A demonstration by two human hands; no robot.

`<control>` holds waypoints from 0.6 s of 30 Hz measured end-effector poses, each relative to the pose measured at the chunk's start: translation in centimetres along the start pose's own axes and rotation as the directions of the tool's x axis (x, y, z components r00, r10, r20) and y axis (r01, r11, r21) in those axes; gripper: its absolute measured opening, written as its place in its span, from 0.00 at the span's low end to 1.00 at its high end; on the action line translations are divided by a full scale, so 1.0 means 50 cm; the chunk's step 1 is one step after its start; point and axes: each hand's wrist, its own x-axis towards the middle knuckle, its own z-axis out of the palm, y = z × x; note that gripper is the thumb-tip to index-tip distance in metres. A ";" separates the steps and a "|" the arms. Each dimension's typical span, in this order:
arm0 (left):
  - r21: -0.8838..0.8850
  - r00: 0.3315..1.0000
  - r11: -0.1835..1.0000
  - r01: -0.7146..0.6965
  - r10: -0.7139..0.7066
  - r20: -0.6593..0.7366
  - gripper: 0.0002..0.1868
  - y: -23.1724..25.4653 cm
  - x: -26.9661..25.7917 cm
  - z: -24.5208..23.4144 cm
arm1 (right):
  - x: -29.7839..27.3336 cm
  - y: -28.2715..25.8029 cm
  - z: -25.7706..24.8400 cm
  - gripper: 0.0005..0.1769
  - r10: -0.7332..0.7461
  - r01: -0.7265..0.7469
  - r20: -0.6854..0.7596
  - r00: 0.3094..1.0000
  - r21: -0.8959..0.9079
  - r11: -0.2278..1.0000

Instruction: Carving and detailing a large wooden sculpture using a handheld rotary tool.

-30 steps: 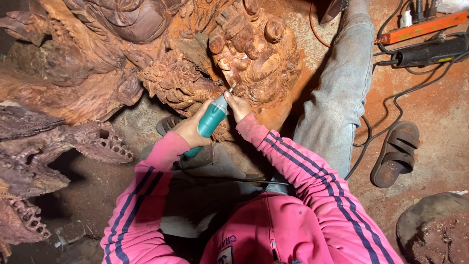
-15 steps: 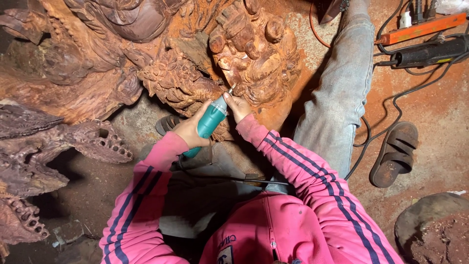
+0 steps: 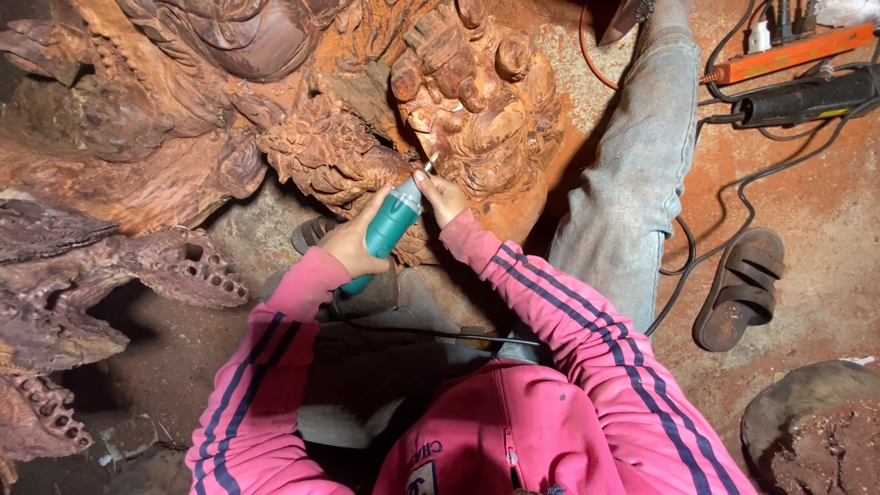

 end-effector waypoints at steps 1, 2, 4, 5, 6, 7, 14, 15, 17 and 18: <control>0.000 1.000 1.000 0.001 -0.001 0.000 0.65 0.000 -0.001 -0.002 | -0.003 -0.028 0.007 0.24 0.000 0.000 0.001 1.000 0.001 1.000; -0.003 1.000 1.000 0.014 -0.015 -0.018 0.65 0.001 -0.002 -0.006 | -0.004 -0.056 0.015 0.24 -0.016 0.016 0.015 1.000 -0.018 1.000; -0.005 0.999 1.000 0.029 -0.029 -0.035 0.64 0.002 -0.002 -0.010 | -0.007 -0.090 0.026 0.25 -0.031 0.032 0.030 0.999 -0.035 0.999; -0.001 0.999 0.999 0.034 -0.034 -0.031 0.64 0.002 -0.002 -0.010 | -0.009 -0.095 0.031 0.25 -0.018 0.019 0.027 0.999 -0.007 1.000; 0.002 0.999 0.999 0.037 -0.037 -0.025 0.64 0.003 0.000 -0.008 | -0.012 -0.100 0.032 0.26 -0.005 0.004 0.022 1.000 0.020 1.000; 0.002 0.999 0.999 0.036 -0.036 -0.023 0.64 0.012 -0.005 -0.011 | -0.013 -0.099 0.026 0.26 -0.003 0.002 0.020 1.000 0.020 1.000; 0.055 0.999 0.998 0.037 -0.037 -0.003 0.64 0.025 0.005 0.001 | -0.022 -0.057 -0.011 0.25 0.003 -0.003 0.012 1.000 0.008 1.000; 0.069 0.999 0.997 0.039 -0.038 -0.003 0.64 0.022 0.009 0.005 | -0.022 -0.048 -0.015 0.25 0.009 -0.009 0.016 1.000 0.017 1.000; 0.075 0.999 0.996 0.040 -0.040 0.007 0.64 0.025 0.007 0.008 | -0.024 -0.034 -0.018 0.24 0.014 -0.014 0.010 1.000 0.030 0.999; 0.081 0.999 0.996 0.039 -0.041 0.018 0.64 0.028 0.006 0.009 | -0.025 -0.028 -0.020 0.23 0.019 -0.019 0.003 1.000 0.042 0.999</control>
